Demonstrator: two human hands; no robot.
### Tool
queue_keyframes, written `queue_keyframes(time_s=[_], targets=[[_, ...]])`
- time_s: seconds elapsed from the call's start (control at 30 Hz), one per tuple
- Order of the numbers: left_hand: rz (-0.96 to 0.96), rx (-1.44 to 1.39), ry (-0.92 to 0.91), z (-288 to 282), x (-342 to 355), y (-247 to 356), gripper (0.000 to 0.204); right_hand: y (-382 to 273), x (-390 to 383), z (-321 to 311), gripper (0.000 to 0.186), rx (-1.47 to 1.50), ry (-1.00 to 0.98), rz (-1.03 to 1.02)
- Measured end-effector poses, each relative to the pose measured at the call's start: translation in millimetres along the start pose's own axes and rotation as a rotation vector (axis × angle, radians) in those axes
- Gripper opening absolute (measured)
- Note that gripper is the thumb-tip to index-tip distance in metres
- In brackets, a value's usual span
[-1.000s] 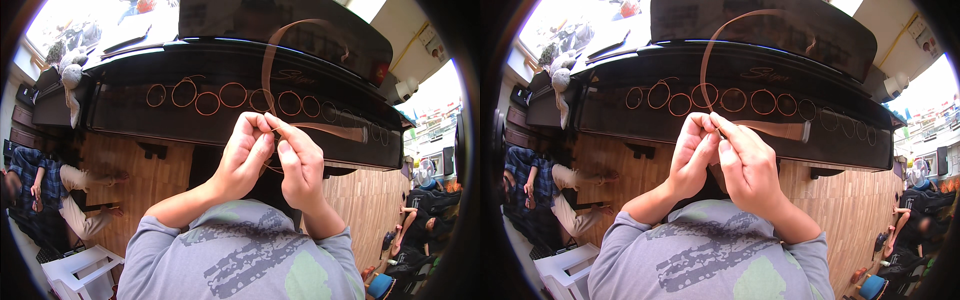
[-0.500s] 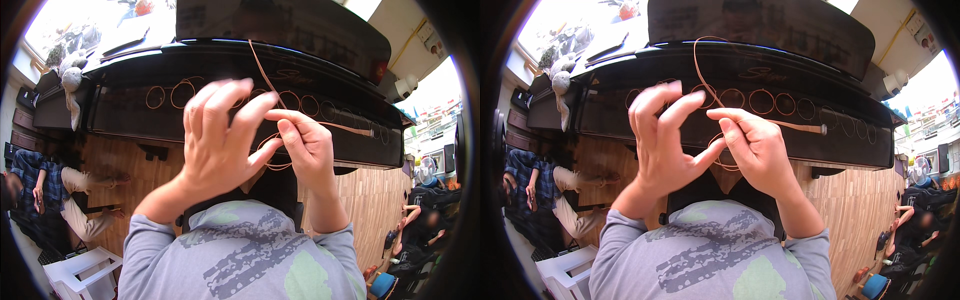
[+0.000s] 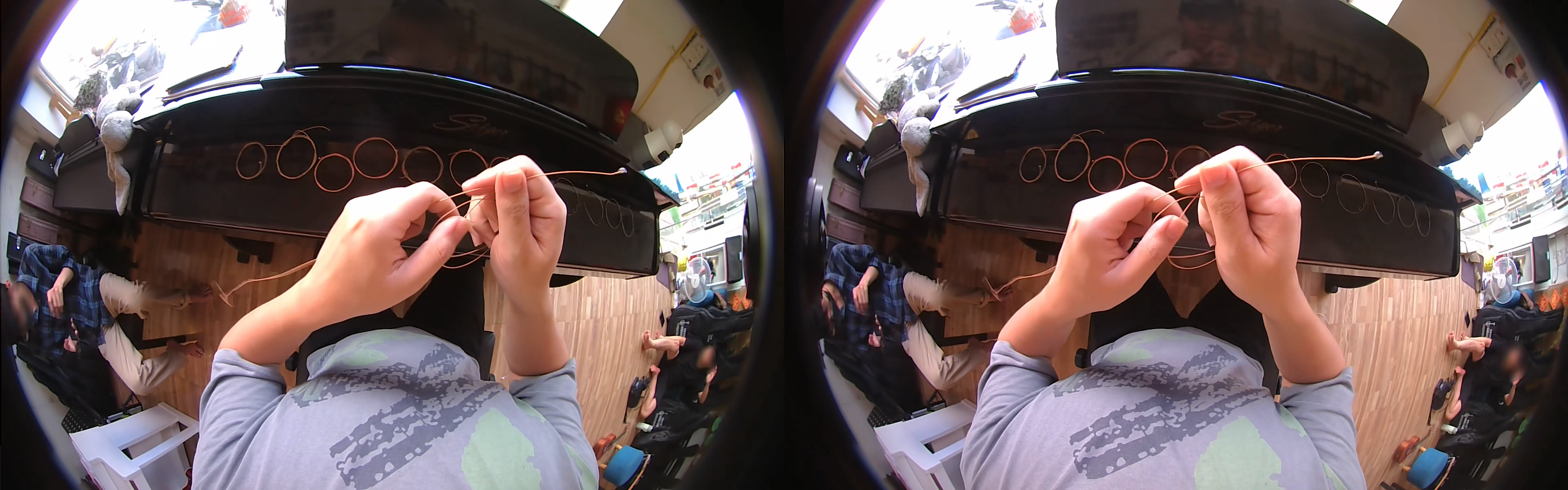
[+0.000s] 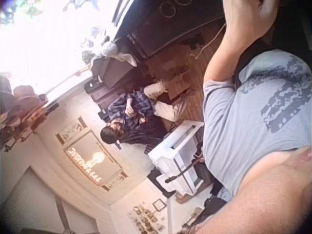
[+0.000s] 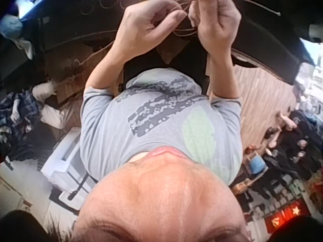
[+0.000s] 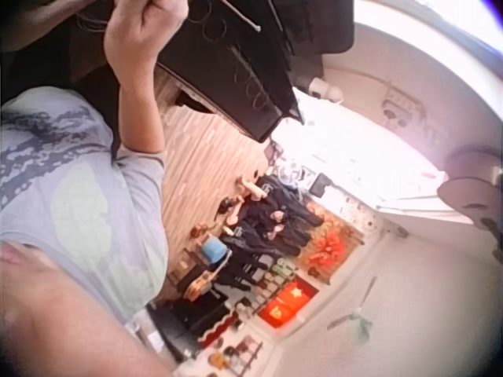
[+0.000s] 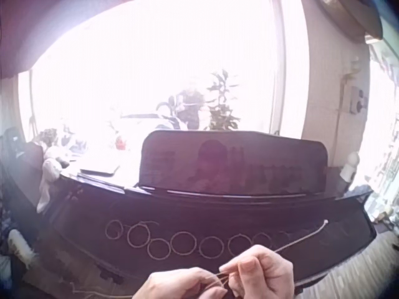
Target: The person shapes a copper wire into circular loops by hand, placing each finished loop on the piano surface. They repeat this process, creating a row of loops and then gathering them into a coil.
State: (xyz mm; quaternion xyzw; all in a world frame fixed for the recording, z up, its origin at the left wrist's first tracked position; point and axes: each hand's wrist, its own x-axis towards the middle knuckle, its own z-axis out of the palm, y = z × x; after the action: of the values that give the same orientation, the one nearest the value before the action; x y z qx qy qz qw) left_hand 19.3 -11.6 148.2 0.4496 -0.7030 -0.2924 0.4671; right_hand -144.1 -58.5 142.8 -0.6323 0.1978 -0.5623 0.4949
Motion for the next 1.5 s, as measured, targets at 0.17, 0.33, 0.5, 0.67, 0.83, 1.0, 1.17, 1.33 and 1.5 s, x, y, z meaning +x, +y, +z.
queue_keyframes(time_s=[0.17, 0.33, 0.5, 0.67, 0.83, 1.0, 1.17, 1.33, 1.5], targets=[[-0.015, -0.26, 0.078, 11, 2, -16, 0.021, 3, 10, 5, 0.032, 0.138, 0.074, 0.0], [-0.118, -0.677, 0.081, 20, 5, -36, 0.033, 13, 14, 11, 0.038, 0.337, 0.112, 0.128], [-0.238, -1.194, 0.045, 26, 6, -38, 0.035, 21, 12, 3, 0.037, 0.442, 0.099, 0.225], [-0.299, -1.342, -0.004, 28, 2, -38, 0.035, 20, 9, 0, 0.034, 0.434, 0.047, 0.265], [-0.355, -1.219, -0.102, 27, -2, -31, 0.028, 25, 9, -3, 0.034, 0.461, 0.085, 0.285], [-0.442, -1.211, -0.212, 24, -2, -38, 0.032, 24, 8, -3, 0.034, 0.342, -0.014, 0.382], [-0.482, -1.157, -0.19, 24, 5, -42, 0.045, 27, 6, 0, 0.032, 0.149, -0.045, 0.349], [-0.282, -1.041, 0.045, 42, -4, -46, 0.031, 33, 10, -1, 0.033, 0.28, 0.023, 0.321], [-0.202, -1.116, 0.216, 41, 2, -45, 0.026, 40, 5, 1, 0.03, 0.174, 0.027, 0.275]])
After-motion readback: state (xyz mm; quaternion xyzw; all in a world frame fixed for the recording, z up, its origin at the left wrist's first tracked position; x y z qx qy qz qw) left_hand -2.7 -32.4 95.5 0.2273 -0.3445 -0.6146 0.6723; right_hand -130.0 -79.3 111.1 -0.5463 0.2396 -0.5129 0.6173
